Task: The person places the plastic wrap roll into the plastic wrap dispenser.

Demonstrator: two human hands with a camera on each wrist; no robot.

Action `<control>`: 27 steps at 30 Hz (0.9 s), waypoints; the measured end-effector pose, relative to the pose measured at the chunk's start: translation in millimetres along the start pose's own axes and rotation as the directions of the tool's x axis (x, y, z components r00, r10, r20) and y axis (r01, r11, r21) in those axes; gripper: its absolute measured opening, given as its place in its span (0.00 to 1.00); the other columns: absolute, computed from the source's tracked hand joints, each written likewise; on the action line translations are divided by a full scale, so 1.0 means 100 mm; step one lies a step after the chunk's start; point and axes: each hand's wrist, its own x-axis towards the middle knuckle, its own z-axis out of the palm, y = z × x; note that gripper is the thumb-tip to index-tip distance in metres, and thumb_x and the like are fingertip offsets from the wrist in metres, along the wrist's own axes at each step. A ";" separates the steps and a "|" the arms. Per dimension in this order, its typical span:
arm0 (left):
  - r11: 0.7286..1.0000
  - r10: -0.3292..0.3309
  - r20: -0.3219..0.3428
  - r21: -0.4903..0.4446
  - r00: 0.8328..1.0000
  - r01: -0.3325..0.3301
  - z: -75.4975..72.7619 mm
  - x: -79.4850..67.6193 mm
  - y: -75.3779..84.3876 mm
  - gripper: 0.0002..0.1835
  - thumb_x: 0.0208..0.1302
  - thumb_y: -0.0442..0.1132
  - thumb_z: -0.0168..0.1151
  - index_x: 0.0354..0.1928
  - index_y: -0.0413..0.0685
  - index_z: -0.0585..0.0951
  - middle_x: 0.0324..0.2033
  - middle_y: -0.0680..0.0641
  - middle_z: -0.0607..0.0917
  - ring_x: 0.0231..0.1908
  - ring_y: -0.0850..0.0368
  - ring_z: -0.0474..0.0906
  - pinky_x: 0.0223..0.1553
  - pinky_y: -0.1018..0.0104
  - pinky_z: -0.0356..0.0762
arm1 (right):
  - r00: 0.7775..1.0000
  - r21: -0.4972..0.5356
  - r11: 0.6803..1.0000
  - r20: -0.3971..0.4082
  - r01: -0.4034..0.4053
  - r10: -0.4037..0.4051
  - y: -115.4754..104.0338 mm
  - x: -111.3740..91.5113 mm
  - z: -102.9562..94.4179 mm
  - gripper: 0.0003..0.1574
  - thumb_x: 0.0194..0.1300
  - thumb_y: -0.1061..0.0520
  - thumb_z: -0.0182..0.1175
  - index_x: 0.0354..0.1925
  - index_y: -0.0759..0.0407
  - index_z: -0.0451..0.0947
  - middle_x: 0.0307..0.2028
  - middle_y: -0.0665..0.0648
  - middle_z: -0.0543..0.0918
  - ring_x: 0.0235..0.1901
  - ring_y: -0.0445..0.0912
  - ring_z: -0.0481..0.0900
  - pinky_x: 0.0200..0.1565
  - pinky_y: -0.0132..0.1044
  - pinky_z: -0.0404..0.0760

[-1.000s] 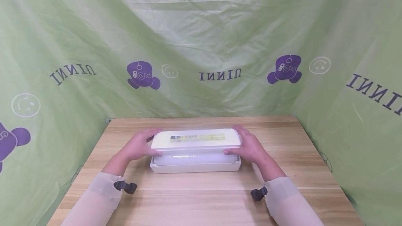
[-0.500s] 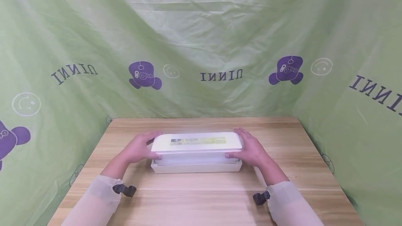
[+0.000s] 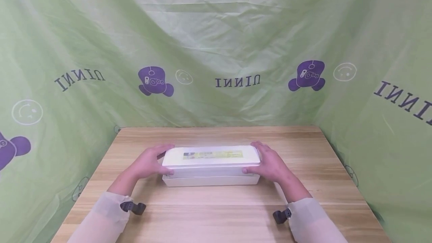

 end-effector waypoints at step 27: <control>0.999 -0.033 0.013 -0.033 0.999 0.034 0.08 -0.11 -0.02 0.58 0.32 0.63 0.88 0.71 0.55 0.77 0.70 0.49 0.76 0.72 0.44 0.68 0.73 0.42 0.66 | 1.000 -0.006 1.000 0.011 0.015 -0.015 0.03 -0.08 0.06 0.73 0.40 0.21 0.77 0.75 0.57 0.66 0.70 0.69 0.73 0.66 0.66 0.73 0.64 0.68 0.73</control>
